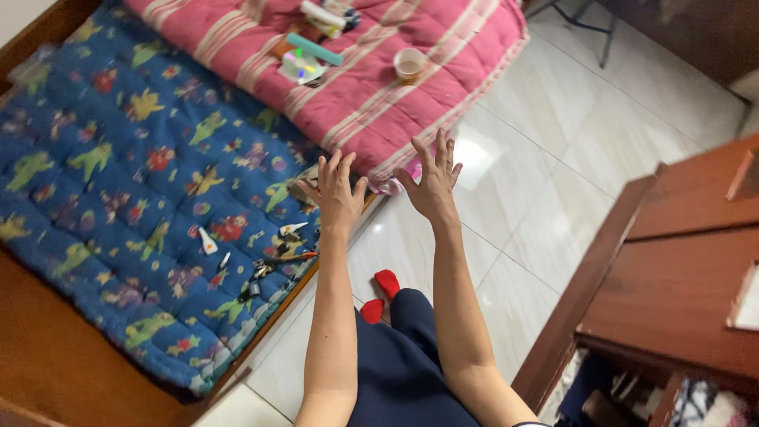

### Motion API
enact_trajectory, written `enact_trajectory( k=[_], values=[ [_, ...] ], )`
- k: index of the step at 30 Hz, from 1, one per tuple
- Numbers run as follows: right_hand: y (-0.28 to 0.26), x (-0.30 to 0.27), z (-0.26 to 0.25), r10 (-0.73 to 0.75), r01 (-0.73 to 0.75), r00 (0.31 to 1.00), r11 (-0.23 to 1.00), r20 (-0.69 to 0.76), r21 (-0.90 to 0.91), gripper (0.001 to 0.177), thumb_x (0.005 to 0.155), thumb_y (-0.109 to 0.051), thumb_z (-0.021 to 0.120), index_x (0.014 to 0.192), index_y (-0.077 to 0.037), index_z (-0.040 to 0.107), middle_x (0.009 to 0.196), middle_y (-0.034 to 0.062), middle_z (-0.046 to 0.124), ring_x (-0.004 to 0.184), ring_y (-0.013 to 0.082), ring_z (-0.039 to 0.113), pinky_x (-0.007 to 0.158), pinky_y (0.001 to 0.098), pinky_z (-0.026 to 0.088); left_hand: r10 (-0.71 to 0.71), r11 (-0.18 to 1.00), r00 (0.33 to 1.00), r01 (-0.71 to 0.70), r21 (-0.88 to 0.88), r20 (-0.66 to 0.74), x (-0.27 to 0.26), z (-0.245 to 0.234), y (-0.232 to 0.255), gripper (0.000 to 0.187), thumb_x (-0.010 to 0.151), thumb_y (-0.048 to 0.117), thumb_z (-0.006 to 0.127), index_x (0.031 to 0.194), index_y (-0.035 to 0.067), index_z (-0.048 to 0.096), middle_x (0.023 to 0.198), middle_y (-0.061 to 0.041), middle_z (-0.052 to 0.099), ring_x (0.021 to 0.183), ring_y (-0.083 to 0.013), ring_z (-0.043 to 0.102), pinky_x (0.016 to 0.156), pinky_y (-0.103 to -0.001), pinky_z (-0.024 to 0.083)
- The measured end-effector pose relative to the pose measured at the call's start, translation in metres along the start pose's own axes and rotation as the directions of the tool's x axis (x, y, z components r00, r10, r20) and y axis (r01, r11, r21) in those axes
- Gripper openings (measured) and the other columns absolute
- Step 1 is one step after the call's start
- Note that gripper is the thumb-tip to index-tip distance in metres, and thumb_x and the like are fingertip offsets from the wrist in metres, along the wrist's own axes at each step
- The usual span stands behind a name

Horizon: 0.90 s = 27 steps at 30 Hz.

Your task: Repairing a small plastic figurine using glue and items retrieved from a drawer.

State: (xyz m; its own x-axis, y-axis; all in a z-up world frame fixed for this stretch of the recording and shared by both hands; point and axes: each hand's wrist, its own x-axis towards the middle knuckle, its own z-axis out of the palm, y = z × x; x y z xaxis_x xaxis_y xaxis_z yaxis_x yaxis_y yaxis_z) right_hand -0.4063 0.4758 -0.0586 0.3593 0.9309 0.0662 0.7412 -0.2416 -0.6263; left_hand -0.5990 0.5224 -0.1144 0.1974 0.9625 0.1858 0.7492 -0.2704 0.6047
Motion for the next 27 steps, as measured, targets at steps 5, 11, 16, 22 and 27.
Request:
enact_trajectory(
  k=[5, 11, 16, 22, 27],
  values=[
    [-0.015, 0.021, 0.034, -0.113, 0.110, 0.991, 0.993, 0.078, 0.035, 0.074, 0.086, -0.038, 0.081, 0.152, -0.026, 0.050, 0.173, 0.0151, 0.008, 0.160, 0.0411, 0.003, 0.118, 0.0743, 0.008, -0.131, 0.991, 0.990, 0.133, 0.027, -0.055, -0.004, -0.025, -0.014, 0.055, 0.096, 0.035, 0.069, 0.147, 0.029, 0.049, 0.159, -0.001, 0.041, 0.154, -0.0344, 0.026, 0.112, -0.084, -0.001],
    [-0.028, 0.040, 0.057, -0.213, 0.200, 0.965, 0.976, 0.157, 0.091, 0.073, 0.086, -0.041, 0.081, 0.150, -0.025, 0.051, 0.173, 0.0164, 0.008, 0.159, 0.0436, 0.003, 0.118, 0.0745, 0.010, -0.233, 0.969, 0.964, 0.241, 0.054, -0.129, -0.009, -0.032, -0.033, 0.051, 0.099, 0.033, 0.069, 0.145, 0.029, 0.050, 0.158, -0.001, 0.042, 0.153, -0.0378, 0.026, 0.111, -0.084, 0.001],
    [-0.036, 0.054, 0.074, -0.236, 0.216, 0.936, 0.971, 0.262, 0.105, 0.072, 0.087, -0.040, 0.080, 0.150, -0.025, 0.050, 0.173, 0.0167, 0.008, 0.159, 0.0440, 0.003, 0.118, 0.0745, 0.010, -0.318, 0.941, 0.933, 0.332, 0.063, -0.169, -0.015, -0.035, -0.042, 0.050, 0.098, 0.033, 0.070, 0.144, 0.030, 0.051, 0.156, -0.001, 0.044, 0.153, -0.0390, 0.027, 0.109, -0.085, 0.001],
    [-0.049, 0.061, 0.093, -0.302, 0.262, 0.886, 0.952, 0.353, 0.158, 0.071, 0.087, -0.038, 0.080, 0.150, -0.025, 0.051, 0.173, 0.0142, 0.010, 0.160, 0.0415, 0.005, 0.120, 0.0723, 0.010, -0.392, 0.907, 0.887, 0.417, 0.059, -0.244, -0.031, -0.033, -0.057, 0.052, 0.097, 0.030, 0.071, 0.145, 0.028, 0.051, 0.155, -0.002, 0.046, 0.152, -0.0390, 0.030, 0.110, -0.085, 0.003],
    [-0.054, 0.060, 0.121, -0.366, 0.316, 0.827, 0.930, 0.428, 0.185, 0.070, 0.092, -0.041, 0.076, 0.154, -0.023, 0.048, 0.172, 0.0129, 0.013, 0.160, 0.0406, 0.006, 0.120, 0.0721, 0.008, -0.464, 0.872, 0.851, 0.487, 0.043, -0.247, -0.043, -0.043, -0.061, 0.053, 0.094, 0.029, 0.074, 0.143, 0.027, 0.054, 0.154, -0.002, 0.047, 0.152, -0.0400, 0.029, 0.111, -0.085, 0.000]
  ],
)
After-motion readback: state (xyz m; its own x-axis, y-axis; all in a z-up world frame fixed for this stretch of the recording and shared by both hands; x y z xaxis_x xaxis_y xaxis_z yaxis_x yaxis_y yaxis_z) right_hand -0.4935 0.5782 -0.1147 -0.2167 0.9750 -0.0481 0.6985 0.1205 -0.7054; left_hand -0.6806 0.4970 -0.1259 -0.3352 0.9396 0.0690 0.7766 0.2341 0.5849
